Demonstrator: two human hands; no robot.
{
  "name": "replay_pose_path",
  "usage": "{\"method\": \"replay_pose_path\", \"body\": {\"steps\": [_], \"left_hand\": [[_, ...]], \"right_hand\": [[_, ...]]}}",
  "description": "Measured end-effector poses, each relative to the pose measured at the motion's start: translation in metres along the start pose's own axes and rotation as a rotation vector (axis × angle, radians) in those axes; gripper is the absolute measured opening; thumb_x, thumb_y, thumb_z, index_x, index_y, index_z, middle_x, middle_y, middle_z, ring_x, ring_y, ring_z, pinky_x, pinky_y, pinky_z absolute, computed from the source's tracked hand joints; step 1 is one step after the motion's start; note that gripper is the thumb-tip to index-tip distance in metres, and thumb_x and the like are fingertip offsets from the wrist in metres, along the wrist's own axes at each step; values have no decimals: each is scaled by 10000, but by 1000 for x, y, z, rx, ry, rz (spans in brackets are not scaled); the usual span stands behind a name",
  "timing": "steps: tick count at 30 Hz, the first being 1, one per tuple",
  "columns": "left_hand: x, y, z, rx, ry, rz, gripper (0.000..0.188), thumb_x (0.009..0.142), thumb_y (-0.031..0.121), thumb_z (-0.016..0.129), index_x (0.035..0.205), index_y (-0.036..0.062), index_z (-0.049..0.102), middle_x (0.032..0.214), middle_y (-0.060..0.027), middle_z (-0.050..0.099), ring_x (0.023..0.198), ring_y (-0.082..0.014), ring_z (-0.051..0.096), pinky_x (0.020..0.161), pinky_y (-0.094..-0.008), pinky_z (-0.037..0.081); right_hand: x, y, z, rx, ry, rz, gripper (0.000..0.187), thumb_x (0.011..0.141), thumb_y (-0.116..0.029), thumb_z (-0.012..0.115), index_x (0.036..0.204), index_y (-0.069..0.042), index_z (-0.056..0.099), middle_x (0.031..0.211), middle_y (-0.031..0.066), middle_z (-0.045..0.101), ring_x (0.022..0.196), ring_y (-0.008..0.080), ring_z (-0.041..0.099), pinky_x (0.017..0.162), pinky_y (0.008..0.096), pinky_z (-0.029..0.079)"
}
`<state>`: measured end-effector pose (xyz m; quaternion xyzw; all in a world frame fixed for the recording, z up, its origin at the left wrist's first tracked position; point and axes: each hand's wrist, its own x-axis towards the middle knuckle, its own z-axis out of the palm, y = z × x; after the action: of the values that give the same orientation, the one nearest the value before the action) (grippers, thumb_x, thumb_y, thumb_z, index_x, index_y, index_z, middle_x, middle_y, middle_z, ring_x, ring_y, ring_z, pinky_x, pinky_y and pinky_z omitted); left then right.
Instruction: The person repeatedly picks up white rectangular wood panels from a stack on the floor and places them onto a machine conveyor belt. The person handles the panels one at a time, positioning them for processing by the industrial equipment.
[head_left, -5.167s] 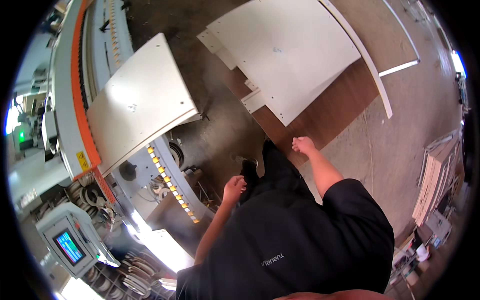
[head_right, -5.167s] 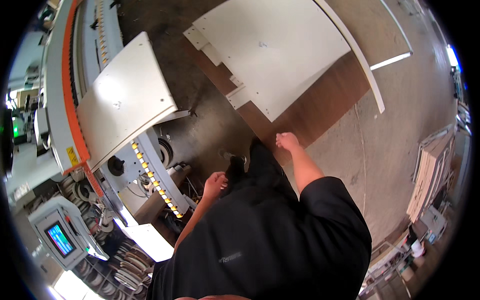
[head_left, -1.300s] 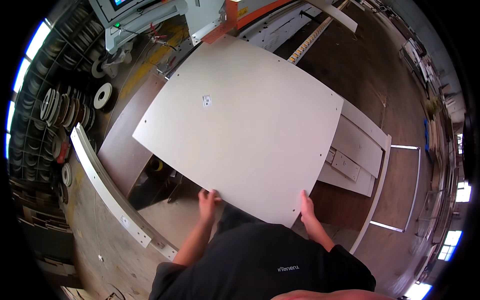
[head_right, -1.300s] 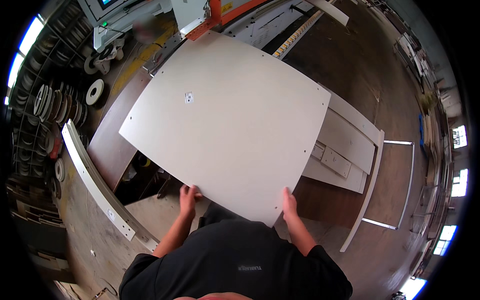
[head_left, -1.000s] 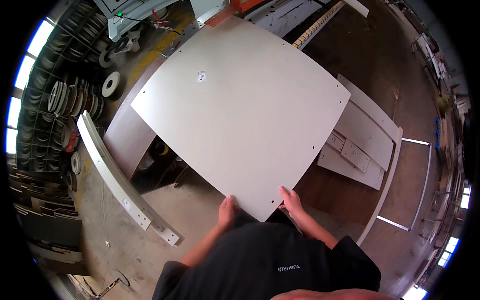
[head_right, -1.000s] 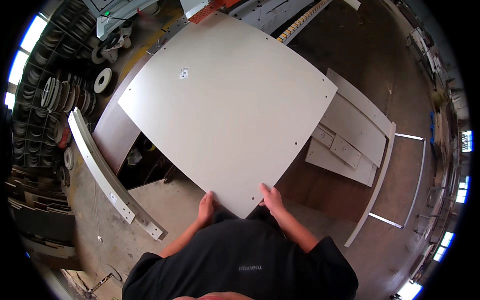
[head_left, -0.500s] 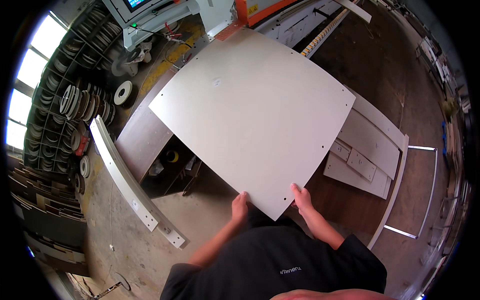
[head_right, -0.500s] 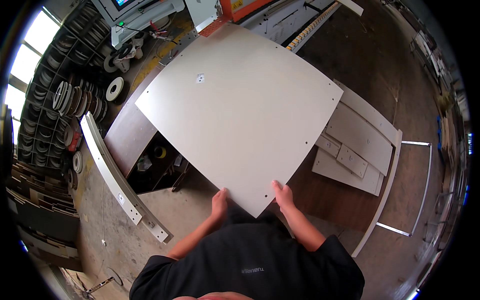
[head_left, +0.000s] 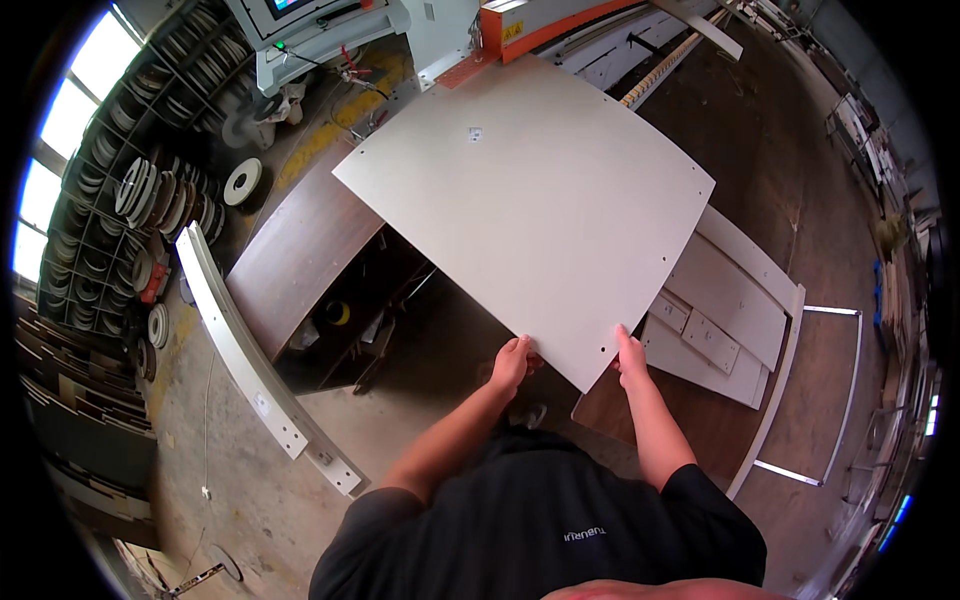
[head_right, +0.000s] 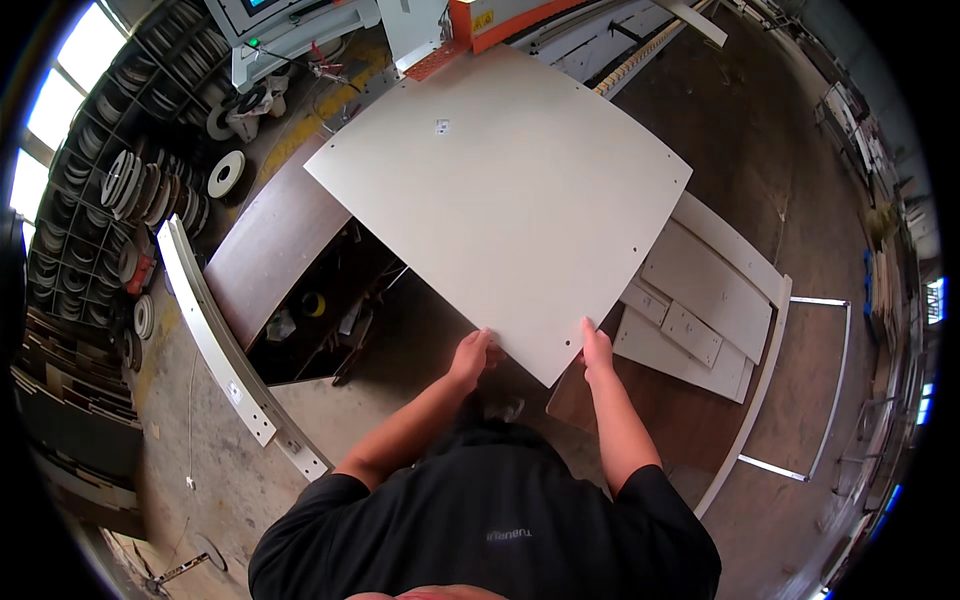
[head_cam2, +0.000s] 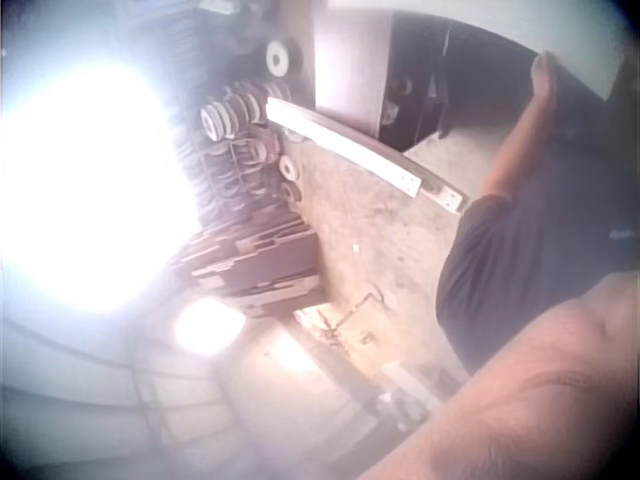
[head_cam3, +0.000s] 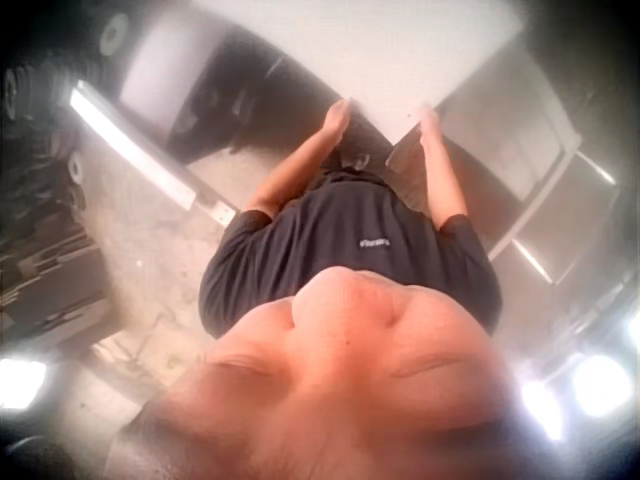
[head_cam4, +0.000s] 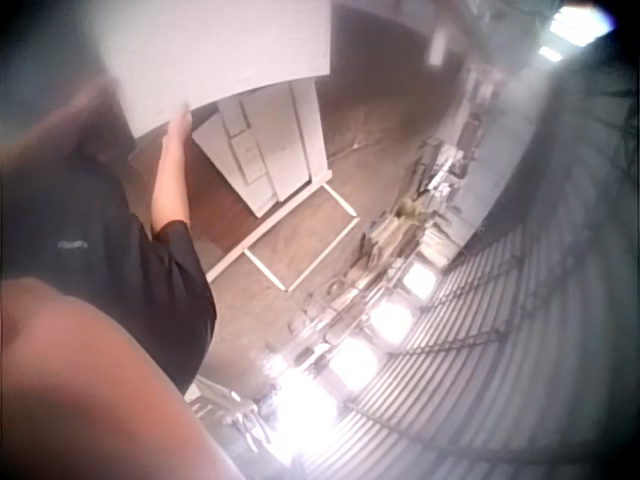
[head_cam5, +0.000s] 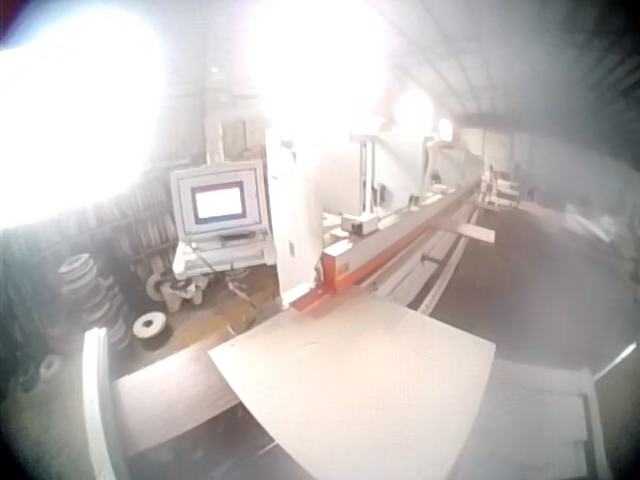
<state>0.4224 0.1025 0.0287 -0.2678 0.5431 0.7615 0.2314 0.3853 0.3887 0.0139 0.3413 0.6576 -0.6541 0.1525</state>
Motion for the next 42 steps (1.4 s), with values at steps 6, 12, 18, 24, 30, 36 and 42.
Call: {"method": "replay_pose_path", "body": {"steps": [6,12,18,24,30,36,42], "left_hand": [[12,-7,-49,159,-151,15,272,1051,314,554,1125,67,641,913,-57,720,771,-134,656,681,-283,502],[36,-127,-198,663,47,-221,289,983,294,658,998,15,733,910,-94,734,835,-185,683,715,-338,544],[21,-141,-273,624,108,-281,440,859,388,747,1119,33,747,957,-129,749,898,-232,706,814,-380,545],[77,-96,-258,941,-143,-88,238,962,203,629,1053,-2,709,914,-67,732,747,-166,676,670,-332,536],[140,-20,-151,671,-254,-195,223,991,252,598,973,45,676,780,-36,663,659,-113,624,568,-254,493],[168,24,-21,869,-246,-129,267,991,254,590,1083,22,685,874,-77,729,744,-135,683,626,-258,517],[199,36,69,1107,-419,-259,300,1000,257,582,1144,10,674,977,-85,744,875,-165,712,716,-282,539]], "right_hand": [[-15,14,-3,97,-63,78,497,1035,-510,529,1199,-52,633,1017,89,734,816,187,723,650,329,572],[-59,36,-2,-46,-234,153,511,1056,-508,488,1137,-24,631,951,113,744,767,183,723,675,312,562],[-72,111,-48,-304,-180,136,406,1049,-375,541,1071,15,650,905,129,735,727,198,713,669,323,567],[-93,195,-113,-250,116,258,363,983,-300,548,1029,18,718,925,154,769,758,241,753,668,360,562],[-89,236,-129,-105,175,343,318,957,-271,586,1018,2,737,843,134,765,727,241,753,651,357,565],[-2,206,-130,-350,184,268,374,948,-370,643,896,-17,753,747,110,729,662,216,719,664,377,558],[110,171,-168,-258,176,211,425,961,-448,634,963,-40,750,813,102,744,717,186,707,670,362,553]]}}
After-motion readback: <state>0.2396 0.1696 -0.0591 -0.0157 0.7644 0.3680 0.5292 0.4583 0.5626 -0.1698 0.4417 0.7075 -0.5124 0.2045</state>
